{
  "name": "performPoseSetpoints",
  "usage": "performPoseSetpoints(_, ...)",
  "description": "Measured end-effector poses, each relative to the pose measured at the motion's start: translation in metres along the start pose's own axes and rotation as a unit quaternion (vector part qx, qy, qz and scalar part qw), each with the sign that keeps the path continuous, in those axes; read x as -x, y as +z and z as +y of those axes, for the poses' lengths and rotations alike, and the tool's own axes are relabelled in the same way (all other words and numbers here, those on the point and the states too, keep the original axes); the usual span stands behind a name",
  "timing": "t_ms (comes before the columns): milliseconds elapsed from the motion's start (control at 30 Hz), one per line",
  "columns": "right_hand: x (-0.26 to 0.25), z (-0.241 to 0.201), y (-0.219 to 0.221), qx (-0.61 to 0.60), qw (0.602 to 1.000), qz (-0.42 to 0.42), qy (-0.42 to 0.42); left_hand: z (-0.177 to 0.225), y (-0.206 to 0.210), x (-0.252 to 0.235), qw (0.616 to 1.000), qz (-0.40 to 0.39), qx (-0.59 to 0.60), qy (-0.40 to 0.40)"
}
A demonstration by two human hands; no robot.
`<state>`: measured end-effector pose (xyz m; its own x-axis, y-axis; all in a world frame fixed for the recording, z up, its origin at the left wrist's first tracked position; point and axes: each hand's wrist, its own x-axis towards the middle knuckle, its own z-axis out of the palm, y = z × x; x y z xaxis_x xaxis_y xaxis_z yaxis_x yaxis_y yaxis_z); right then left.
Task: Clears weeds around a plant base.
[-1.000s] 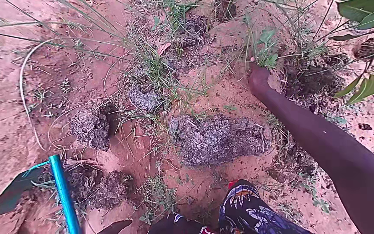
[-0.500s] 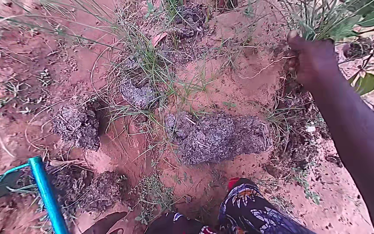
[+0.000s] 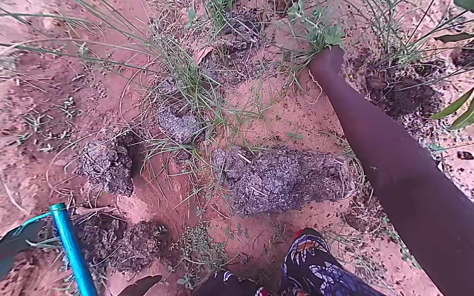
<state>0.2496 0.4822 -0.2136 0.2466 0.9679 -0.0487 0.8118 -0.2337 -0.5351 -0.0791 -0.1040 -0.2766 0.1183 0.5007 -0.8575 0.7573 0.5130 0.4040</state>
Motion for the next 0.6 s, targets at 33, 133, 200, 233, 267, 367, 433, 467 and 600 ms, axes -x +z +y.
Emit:
performPoseSetpoints(33, 0.002, -0.002, 0.001, 0.001, 1.000, 0.001, 0.002, -0.005, 0.004, -0.001, 1.000, 0.009, 0.000, 0.003)
performPoseSetpoints(133, 0.006, 0.000, 0.005, 0.026, 1.000, -0.013, -0.008, -0.004, 0.003, 0.000, 1.000, -0.006, -0.003, -0.001)
performPoseSetpoints(200, 0.008, 0.004, 0.004, 0.019, 1.000, -0.017, -0.018, -0.006, 0.005, -0.001, 1.000, 0.008, -0.007, 0.008)
performPoseSetpoints(233, 0.008, 0.008, 0.003, 0.000, 1.000, -0.015, -0.020, -0.004, 0.004, 0.000, 1.000, 0.004, -0.010, 0.006)
performPoseSetpoints(267, 0.006, 0.011, 0.004, -0.020, 1.000, -0.009, -0.017, 0.001, 0.002, 0.001, 1.000, -0.007, -0.013, -0.001)
performPoseSetpoints(367, 0.004, 0.023, 0.008, -0.088, 0.996, 0.017, -0.030, 0.011, -0.005, 0.005, 0.999, -0.025, -0.028, -0.010)
performPoseSetpoints(433, 0.011, 0.024, 0.004, -0.118, 0.991, 0.050, -0.049, 0.011, -0.003, 0.004, 0.999, -0.023, -0.032, -0.007)
performPoseSetpoints(467, 0.015, 0.021, -0.002, -0.118, 0.990, 0.057, -0.046, 0.012, -0.004, 0.004, 0.999, -0.023, -0.036, -0.005)
performPoseSetpoints(600, 0.007, 0.021, -0.043, -0.068, 0.989, 0.093, -0.098, 0.017, -0.006, 0.003, 0.998, -0.041, -0.048, -0.012)
